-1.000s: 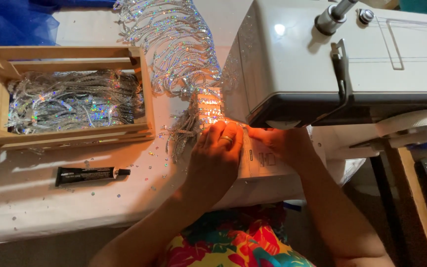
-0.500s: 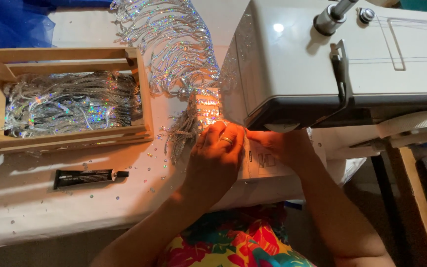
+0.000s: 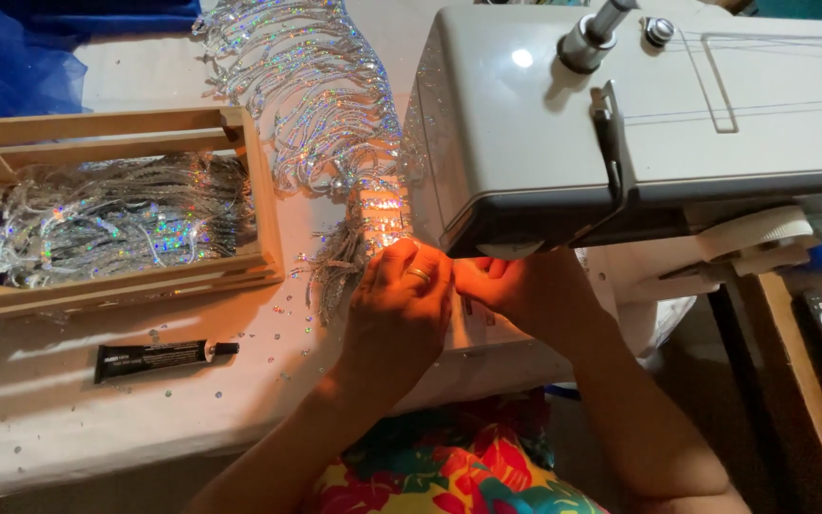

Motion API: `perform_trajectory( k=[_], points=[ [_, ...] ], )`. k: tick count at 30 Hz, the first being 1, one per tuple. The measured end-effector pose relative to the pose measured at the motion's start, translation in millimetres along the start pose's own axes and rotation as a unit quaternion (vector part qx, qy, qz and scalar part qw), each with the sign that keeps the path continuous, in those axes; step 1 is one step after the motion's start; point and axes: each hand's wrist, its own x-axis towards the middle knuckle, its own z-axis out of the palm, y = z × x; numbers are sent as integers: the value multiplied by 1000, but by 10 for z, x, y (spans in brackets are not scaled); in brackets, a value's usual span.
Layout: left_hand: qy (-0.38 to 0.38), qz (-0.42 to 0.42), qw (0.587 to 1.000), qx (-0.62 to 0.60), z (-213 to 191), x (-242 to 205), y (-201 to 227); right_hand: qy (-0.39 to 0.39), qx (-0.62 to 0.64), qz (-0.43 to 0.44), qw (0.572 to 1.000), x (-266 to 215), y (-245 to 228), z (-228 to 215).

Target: Applying glue to decorative sequin strips and attaching them to a project, interspersed with using a sewing machine.

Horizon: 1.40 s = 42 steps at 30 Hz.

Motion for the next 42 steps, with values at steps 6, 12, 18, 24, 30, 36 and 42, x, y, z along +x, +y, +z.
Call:
perform_trajectory(
  k=[6, 12, 18, 24, 30, 36, 42],
  points=[
    [-9, -8, 1000, 3, -58, 66, 30, 32, -170, -118, 978, -4, -135, -70],
    [-11, 12, 1000, 17, -8, -2, -16, 28, -205, -151, 967, -5, 0, -18],
    [3, 26, 999, 26, -26, 35, -22, 26, -247, -189, 950, 22, 122, 31],
    [16, 43, 998, 32, -97, 104, -17, 26, -287, -225, 931, 19, 245, 83],
    [20, 51, 998, 35, -101, 131, 20, 27, -327, -257, 909, -28, 371, 140],
    [16, 56, 998, 27, -97, 151, -1, 27, -365, -289, 885, -70, 580, 135],
    [17, 57, 998, 28, -122, 183, 22, 26, -80, -97, 992, -86, 311, 15]
  ],
)
